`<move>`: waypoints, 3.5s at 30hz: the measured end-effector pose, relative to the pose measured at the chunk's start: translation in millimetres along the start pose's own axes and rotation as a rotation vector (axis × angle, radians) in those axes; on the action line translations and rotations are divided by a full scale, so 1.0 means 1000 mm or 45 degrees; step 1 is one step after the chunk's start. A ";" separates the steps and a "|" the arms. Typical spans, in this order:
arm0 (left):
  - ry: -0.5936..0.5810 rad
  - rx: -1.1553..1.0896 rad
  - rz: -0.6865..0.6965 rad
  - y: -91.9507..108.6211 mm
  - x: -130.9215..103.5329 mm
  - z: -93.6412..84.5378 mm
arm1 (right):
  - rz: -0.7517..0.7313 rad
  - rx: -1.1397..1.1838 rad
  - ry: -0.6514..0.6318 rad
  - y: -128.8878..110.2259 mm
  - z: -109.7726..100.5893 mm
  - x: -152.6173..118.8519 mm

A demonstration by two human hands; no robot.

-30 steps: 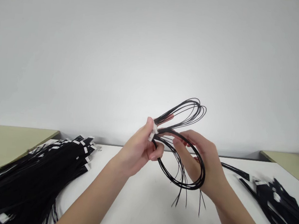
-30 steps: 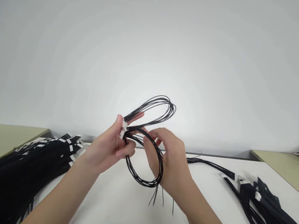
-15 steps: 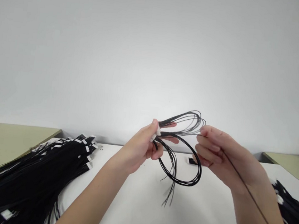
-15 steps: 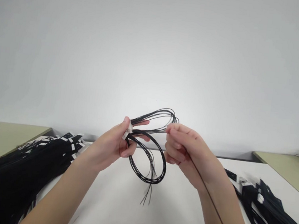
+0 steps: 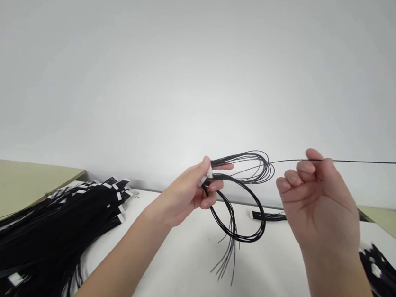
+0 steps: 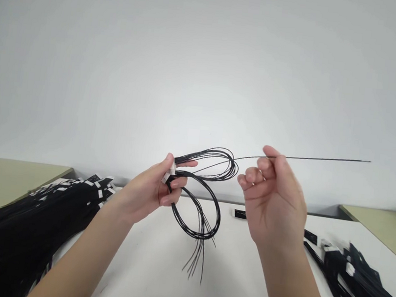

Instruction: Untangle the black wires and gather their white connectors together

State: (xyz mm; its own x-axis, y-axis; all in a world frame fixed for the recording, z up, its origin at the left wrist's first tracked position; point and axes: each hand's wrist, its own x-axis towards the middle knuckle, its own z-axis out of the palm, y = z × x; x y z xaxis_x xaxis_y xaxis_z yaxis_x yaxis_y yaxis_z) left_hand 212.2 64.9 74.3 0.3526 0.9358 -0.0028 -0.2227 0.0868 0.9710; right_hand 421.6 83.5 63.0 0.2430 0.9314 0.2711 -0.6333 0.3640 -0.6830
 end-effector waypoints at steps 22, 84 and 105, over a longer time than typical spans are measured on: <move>-0.136 0.183 -0.028 -0.005 0.001 -0.011 | -0.558 -1.213 -0.486 0.004 0.012 -0.031; -0.164 0.267 0.097 -0.012 0.003 -0.007 | -0.324 -1.403 -0.506 -0.008 0.015 -0.035; -0.216 0.285 0.042 -0.009 0.001 -0.006 | -0.460 -1.528 -0.535 -0.002 0.017 -0.035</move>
State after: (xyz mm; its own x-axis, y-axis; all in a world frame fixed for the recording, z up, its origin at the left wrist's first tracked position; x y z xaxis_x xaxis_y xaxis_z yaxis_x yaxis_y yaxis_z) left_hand 209.6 67.3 63.8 0.4999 0.8646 0.0511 -0.0366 -0.0378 0.9986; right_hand 401.6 50.1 66.1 -0.1230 0.7880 0.6033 0.5115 0.5712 -0.6419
